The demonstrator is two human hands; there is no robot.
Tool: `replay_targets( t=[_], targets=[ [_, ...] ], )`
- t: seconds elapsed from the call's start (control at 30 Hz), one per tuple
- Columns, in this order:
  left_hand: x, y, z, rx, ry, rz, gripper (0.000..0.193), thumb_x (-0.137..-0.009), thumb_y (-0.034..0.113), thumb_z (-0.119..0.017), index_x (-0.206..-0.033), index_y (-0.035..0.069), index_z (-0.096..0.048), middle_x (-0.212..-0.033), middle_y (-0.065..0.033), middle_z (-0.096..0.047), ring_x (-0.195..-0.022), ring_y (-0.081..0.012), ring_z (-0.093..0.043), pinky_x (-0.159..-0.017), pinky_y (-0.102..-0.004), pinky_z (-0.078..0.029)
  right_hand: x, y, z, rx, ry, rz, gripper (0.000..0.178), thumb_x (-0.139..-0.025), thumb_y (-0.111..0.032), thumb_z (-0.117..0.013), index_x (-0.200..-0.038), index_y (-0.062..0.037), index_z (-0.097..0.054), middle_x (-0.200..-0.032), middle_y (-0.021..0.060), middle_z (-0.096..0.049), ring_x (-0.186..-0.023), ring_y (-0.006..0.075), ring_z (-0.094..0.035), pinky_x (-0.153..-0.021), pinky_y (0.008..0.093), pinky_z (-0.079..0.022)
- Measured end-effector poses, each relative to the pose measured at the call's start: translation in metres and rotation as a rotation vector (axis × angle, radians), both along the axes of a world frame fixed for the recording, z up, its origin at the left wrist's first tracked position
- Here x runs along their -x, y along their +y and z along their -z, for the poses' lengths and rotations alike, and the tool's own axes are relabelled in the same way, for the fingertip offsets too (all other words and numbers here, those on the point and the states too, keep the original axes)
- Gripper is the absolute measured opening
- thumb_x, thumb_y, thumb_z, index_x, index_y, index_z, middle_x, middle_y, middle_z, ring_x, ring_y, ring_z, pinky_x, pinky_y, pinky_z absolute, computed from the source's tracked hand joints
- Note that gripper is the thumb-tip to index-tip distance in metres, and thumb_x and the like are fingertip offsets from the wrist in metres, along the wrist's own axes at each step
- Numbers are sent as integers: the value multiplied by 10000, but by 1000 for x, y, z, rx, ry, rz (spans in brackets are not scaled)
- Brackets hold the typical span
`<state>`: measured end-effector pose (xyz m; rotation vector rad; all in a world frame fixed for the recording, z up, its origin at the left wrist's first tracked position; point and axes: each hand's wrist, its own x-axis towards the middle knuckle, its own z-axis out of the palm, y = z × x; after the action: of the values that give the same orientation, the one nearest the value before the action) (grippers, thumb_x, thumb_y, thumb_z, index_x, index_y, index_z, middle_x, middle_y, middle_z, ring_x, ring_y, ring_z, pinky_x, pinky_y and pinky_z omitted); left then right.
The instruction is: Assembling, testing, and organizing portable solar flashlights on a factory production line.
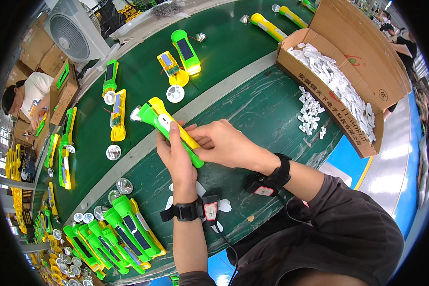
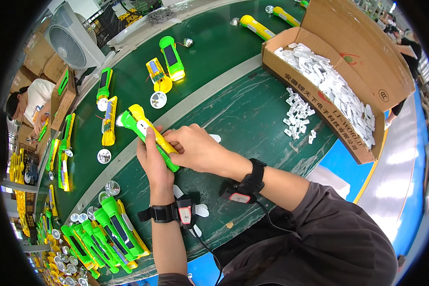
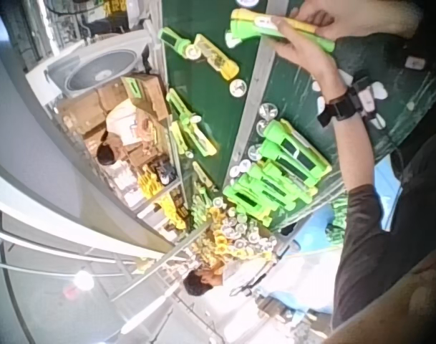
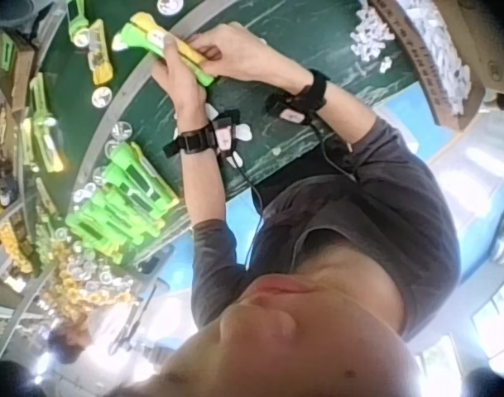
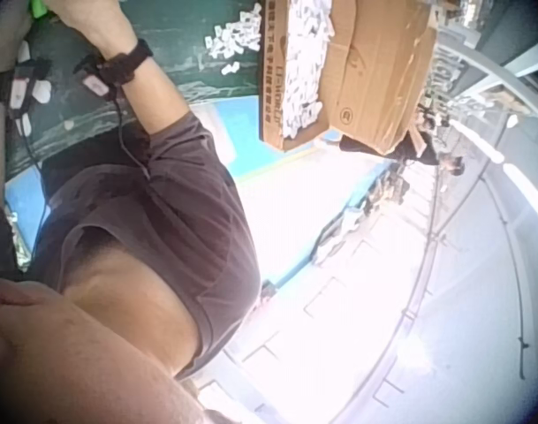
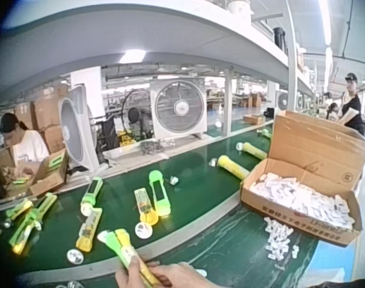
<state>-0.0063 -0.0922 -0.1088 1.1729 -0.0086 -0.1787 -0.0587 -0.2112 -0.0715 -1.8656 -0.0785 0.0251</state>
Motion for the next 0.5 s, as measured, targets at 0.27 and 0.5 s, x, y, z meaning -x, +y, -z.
replay_targets(
  t=[0.27, 0.5],
  targets=[
    [0, 0, -1, -15, 21, -34, 326, -949, 316, -537, -1085, 22, -506, -922, -82, -559, -805, -187, -613, -689, -312, -498, 1, 5, 6, 98, -68, 30, 188, -807, -29, -593, -979, 45, -614, -788, 178, -652, -715, 248, -656, -664, 323, -494],
    [2, -1, -3, -57, 8, -52, 320, -949, 324, -536, -1077, 31, -524, -920, -72, -556, -793, -161, -586, -699, -290, -471, -2, 12, 24, -115, -177, 183, 132, -820, -66, -590, -873, 47, -632, -661, 161, -626, -552, 224, -608, -546, 341, -455]
  ],
)
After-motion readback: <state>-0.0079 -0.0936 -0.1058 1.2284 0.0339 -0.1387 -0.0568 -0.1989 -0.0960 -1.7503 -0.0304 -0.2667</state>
